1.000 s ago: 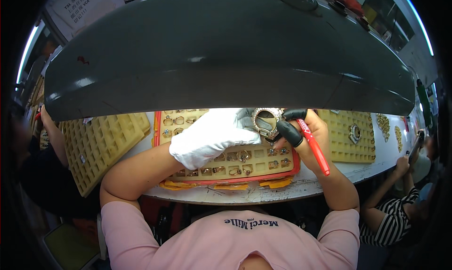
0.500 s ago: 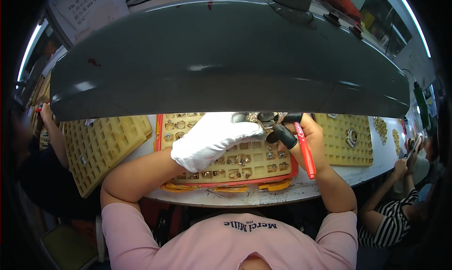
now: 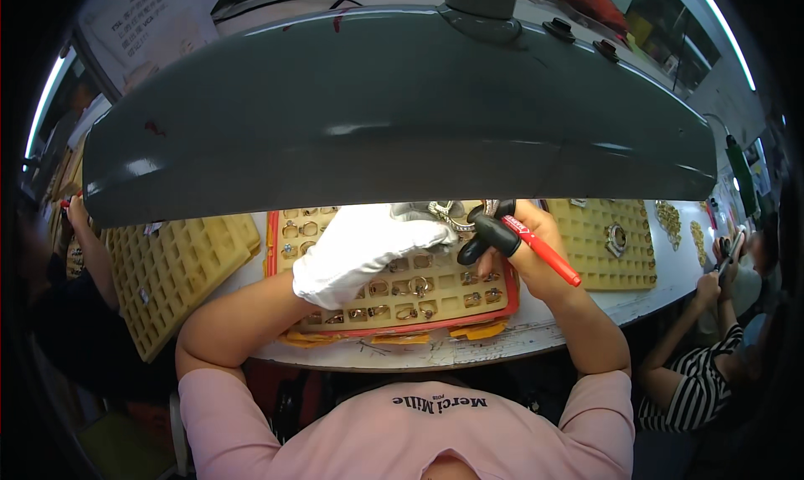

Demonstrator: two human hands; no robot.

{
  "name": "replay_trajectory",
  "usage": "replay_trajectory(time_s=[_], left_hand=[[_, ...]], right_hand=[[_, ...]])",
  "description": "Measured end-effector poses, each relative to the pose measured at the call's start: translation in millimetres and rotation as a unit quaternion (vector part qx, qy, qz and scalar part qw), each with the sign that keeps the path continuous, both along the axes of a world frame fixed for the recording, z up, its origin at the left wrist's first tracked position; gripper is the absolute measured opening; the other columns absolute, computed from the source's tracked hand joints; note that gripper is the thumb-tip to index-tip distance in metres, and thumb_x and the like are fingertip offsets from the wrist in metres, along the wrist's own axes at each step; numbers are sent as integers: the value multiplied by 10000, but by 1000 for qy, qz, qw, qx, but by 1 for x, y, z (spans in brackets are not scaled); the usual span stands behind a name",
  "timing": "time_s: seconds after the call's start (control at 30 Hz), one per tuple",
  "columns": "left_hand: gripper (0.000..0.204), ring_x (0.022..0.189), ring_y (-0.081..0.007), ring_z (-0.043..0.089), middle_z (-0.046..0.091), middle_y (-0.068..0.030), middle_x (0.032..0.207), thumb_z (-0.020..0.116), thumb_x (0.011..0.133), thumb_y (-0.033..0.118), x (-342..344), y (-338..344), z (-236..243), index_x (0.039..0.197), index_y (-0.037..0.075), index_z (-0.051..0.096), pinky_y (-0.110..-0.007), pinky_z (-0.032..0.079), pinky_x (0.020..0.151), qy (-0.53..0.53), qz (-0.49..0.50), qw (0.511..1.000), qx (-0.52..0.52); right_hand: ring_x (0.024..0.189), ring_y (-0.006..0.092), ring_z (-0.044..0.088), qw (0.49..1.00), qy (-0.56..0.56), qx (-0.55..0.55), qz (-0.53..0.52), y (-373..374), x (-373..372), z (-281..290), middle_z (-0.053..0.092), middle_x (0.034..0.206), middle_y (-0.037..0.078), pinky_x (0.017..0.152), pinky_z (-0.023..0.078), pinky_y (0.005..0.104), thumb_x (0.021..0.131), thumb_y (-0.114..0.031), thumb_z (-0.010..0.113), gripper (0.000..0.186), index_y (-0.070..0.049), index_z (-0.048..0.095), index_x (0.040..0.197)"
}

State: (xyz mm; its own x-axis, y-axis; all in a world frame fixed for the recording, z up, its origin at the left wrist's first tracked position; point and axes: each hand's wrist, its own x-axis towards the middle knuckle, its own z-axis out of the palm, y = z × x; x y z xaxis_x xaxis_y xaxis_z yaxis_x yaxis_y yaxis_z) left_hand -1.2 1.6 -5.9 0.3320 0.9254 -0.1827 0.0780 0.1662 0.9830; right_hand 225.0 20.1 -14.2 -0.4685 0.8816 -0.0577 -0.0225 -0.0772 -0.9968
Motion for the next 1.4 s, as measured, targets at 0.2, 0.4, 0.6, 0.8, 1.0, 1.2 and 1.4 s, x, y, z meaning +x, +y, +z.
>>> replay_trajectory(time_s=[0.2,0.4,0.6,0.8,1.0,1.2,1.4], left_hand=[[383,773,-101,547,643,-30,909,594,899,420,-5,4,-14,1092,100,678,-256,450,696,96,-18,993,72],[402,837,-90,532,635,-20,945,587,907,394,4,6,-10,1106,51,650,-260,436,745,-99,-37,992,-69],[414,809,-94,501,612,-21,914,574,913,417,2,5,-9,1123,67,644,-264,421,733,-78,-39,995,-40],[338,790,-90,490,580,-16,886,581,925,355,2,0,13,1047,42,627,-269,437,697,-24,-64,997,-39],[500,842,-87,509,613,-38,972,619,861,367,7,3,4,1198,1,568,-247,431,756,-40,-76,996,-16],[670,1168,-162,502,521,-87,1296,735,755,61,6,6,-5,1341,-14,417,-307,421,993,-138,-105,980,-100],[723,1228,-178,462,490,-90,1336,720,750,22,9,4,2,1378,-19,363,-318,404,1014,-176,-126,969,-117]], right_hand=[[692,133,644,974,-139,179,10,-3,-5,-8,677,822,88,628,511,272,845,-70,675,270,19,566,1076],[859,333,618,907,-226,356,-2,3,3,-17,627,916,187,738,484,410,723,-163,757,500,30,528,1123],[985,287,608,889,-251,379,53,-1,3,-8,608,1098,180,838,481,357,706,-226,826,745,-16,462,1322],[867,308,627,888,-229,397,41,-7,-5,-4,634,975,173,758,496,368,708,-231,806,688,-18,499,1286],[768,307,613,833,-228,502,-37,-2,-7,-13,625,885,149,680,481,373,664,-163,806,623,-1,528,1198],[711,333,592,820,-228,518,-82,3,-5,-18,611,820,155,663,471,390,623,-101,785,496,19,554,1045],[675,322,577,844,-218,483,-86,2,-5,-20,590,765,146,635,452,395,628,-32,739,402,7,542,976]])
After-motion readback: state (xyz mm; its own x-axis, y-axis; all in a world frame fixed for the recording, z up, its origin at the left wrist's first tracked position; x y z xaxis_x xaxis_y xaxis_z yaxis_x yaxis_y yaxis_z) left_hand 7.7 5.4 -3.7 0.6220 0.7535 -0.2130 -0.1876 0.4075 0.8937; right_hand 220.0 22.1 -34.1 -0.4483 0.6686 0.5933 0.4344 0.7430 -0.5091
